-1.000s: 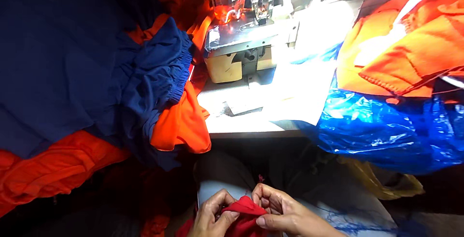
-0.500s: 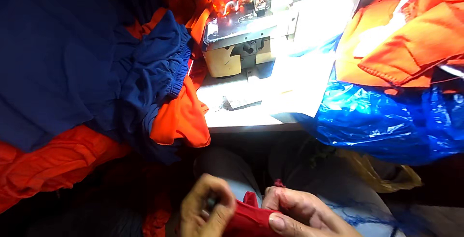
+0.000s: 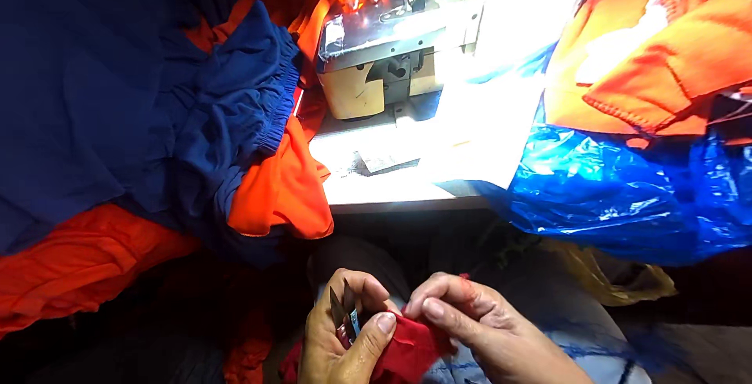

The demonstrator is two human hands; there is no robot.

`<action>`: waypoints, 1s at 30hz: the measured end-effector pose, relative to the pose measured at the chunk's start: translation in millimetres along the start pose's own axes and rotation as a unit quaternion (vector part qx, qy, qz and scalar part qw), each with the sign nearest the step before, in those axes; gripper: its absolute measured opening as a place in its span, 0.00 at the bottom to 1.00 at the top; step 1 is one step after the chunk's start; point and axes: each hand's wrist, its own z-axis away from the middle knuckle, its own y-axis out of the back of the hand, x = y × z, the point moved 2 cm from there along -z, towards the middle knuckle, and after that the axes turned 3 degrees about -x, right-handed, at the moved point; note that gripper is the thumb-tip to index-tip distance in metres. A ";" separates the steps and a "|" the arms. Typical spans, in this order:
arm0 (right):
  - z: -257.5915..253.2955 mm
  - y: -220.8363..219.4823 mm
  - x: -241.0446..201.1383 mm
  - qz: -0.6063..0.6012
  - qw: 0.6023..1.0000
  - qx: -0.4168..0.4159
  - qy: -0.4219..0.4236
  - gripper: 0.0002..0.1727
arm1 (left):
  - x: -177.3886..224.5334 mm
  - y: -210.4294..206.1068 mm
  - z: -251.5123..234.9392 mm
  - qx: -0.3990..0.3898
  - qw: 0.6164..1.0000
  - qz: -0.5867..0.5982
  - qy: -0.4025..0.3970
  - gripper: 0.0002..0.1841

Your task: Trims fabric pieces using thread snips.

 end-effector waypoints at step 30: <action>11.1 16.6 -2.6 0.487 0.820 -0.028 0.299 0.07 | -13.4 5.0 -0.5 0.069 0.996 0.052 0.039 0.09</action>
